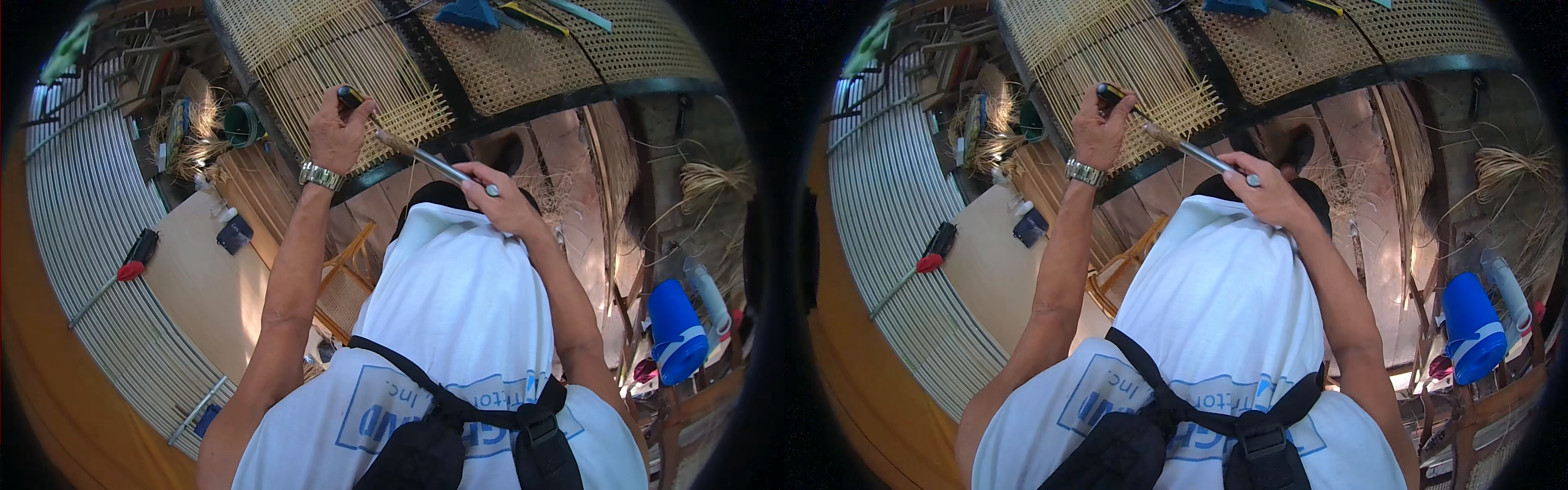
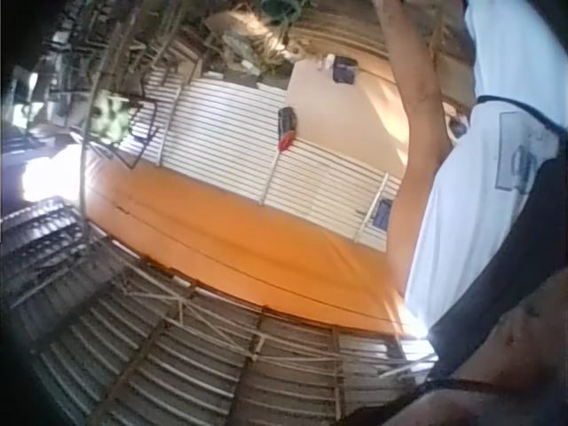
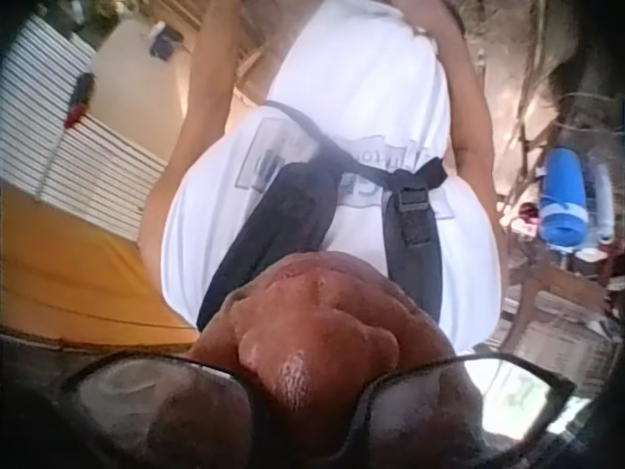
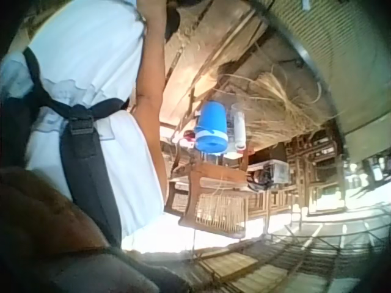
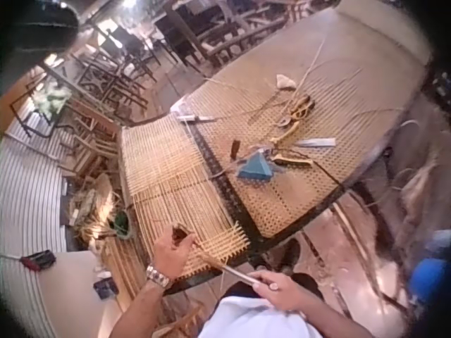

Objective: Repairing or weaving a cane mat onto a wooden furniture frame using a metal punch and hammer.

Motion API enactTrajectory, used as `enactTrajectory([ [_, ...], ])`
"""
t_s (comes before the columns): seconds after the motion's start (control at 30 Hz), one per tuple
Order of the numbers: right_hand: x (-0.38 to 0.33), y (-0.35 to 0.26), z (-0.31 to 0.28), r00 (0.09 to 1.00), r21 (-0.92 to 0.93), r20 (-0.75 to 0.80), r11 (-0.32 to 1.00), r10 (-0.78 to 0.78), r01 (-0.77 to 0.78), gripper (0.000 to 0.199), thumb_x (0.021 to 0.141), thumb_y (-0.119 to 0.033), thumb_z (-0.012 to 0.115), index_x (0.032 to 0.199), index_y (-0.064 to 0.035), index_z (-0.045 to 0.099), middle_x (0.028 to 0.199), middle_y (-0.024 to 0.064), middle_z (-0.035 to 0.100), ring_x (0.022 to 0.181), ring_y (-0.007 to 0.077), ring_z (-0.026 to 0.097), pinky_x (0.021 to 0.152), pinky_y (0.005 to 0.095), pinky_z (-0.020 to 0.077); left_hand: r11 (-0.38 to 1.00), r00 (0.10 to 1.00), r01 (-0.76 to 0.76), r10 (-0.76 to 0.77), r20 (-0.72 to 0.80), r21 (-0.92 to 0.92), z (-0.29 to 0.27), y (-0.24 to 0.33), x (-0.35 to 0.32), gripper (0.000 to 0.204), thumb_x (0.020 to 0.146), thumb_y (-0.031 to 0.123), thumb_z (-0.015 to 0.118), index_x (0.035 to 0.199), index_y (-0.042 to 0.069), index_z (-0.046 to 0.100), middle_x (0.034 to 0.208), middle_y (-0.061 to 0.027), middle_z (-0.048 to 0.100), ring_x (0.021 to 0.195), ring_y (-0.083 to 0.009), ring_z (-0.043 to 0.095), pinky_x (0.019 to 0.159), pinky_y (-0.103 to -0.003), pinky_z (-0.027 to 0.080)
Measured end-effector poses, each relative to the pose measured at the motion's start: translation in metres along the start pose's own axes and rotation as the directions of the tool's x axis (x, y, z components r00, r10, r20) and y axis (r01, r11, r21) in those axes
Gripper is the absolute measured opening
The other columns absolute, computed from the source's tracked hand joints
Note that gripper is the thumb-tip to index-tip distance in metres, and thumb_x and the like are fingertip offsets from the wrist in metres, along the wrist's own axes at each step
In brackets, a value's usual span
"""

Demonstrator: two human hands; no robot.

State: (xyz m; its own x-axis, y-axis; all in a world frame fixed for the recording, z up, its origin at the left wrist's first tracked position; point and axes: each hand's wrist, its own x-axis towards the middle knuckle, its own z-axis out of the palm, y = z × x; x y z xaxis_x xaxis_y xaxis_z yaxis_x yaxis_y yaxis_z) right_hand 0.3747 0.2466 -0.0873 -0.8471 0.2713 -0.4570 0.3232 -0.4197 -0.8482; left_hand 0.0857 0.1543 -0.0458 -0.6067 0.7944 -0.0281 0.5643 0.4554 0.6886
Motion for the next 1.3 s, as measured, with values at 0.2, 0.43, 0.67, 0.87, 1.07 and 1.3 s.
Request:
enactTrajectory([
  [0.2, -0.003, 0.007, -0.012, 0.989, 0.213, -0.143, 0.977, 0.036, -0.005, 0.034, 0.104, -0.017, 0.057, 0.135, -0.0018, 0.06, 0.083, -0.0024, 0.056, 0.066, 0.0045, 0.051, 0.057, 0.0222, 0.0432, 0.997, 0.999, 0.017, -0.02, 0.031, 0.074, 0.006, -0.004, 0.004, 0.031, 0.092, 0.024, 0.079, 0.11, 0.004, 0.064, 0.086, -0.0072, 0.077, 0.077, -0.0157, 0.073, 0.066, -0.033, 0.056],
  [0.43, 0.007, -0.004, -0.02, 0.99, 0.155, -0.14, 0.988, 0.021, 0.001, 0.035, 0.106, -0.021, 0.057, 0.136, -0.003, 0.061, 0.08, -0.0053, 0.054, 0.067, 0.0024, 0.047, 0.057, 0.0195, 0.039, 0.996, 1.0, 0.012, -0.013, -0.01, -0.089, 0.0, 0.006, 0.004, 0.029, 0.092, 0.022, 0.08, 0.109, 0.004, 0.064, 0.088, -0.0065, 0.076, 0.078, -0.0138, 0.072, 0.067, -0.032, 0.055],
  [0.67, 0.01, 0.017, -0.008, 0.978, 0.128, -0.205, 0.989, -0.041, 0.068, 0.033, 0.106, -0.019, 0.058, 0.134, -0.0012, 0.062, 0.082, -0.0037, 0.057, 0.07, 0.0035, 0.05, 0.06, 0.0207, 0.0407, 0.999, 0.996, 0.029, -0.033, 0.086, 0.042, 0.013, -0.002, -0.002, 0.028, 0.092, 0.019, 0.079, 0.11, 0.004, 0.064, 0.089, -0.0061, 0.076, 0.077, -0.013, 0.072, 0.066, -0.032, 0.055],
  [0.87, -0.004, 0.024, -0.018, 0.986, 0.193, -0.154, 0.981, 0.059, -0.029, 0.033, 0.105, -0.02, 0.058, 0.133, -0.0017, 0.063, 0.081, -0.0044, 0.056, 0.07, 0.0028, 0.05, 0.061, 0.0201, 0.0416, 0.998, 0.999, 0.007, -0.004, 0.046, -0.066, 0.009, 0.004, -0.004, 0.029, 0.092, 0.019, 0.08, 0.112, 0.004, 0.064, 0.088, -0.0061, 0.077, 0.077, -0.0139, 0.072, 0.067, -0.03, 0.056],
  [1.07, 0.003, 0.025, -0.012, 0.974, 0.145, -0.226, 0.988, -0.02, 0.054, 0.035, 0.106, -0.021, 0.056, 0.134, -0.001, 0.062, 0.081, -0.0041, 0.057, 0.07, 0.0033, 0.05, 0.061, 0.0204, 0.0424, 0.985, 0.992, 0.015, -0.037, 0.124, 0.173, 0.01, 0.017, 0.001, 0.033, 0.092, 0.021, 0.08, 0.114, 0.004, 0.063, 0.089, -0.0071, 0.078, 0.081, -0.0154, 0.075, 0.068, -0.032, 0.057],
  [1.3, 0.0, 0.017, 0.0, 0.963, 0.197, -0.256, 0.971, -0.079, 0.133, 0.032, 0.104, -0.018, 0.058, 0.128, 0.0035, 0.061, 0.081, -0.0034, 0.054, 0.07, 0.0048, 0.047, 0.061, 0.0231, 0.0396, 0.997, 0.994, -0.025, 0.018, 0.106, 0.071, 0.014, 0.0, -0.011, 0.032, 0.092, 0.02, 0.079, 0.115, 0.005, 0.063, 0.092, -0.0072, 0.078, 0.082, -0.0171, 0.075, 0.07, -0.033, 0.057],
])
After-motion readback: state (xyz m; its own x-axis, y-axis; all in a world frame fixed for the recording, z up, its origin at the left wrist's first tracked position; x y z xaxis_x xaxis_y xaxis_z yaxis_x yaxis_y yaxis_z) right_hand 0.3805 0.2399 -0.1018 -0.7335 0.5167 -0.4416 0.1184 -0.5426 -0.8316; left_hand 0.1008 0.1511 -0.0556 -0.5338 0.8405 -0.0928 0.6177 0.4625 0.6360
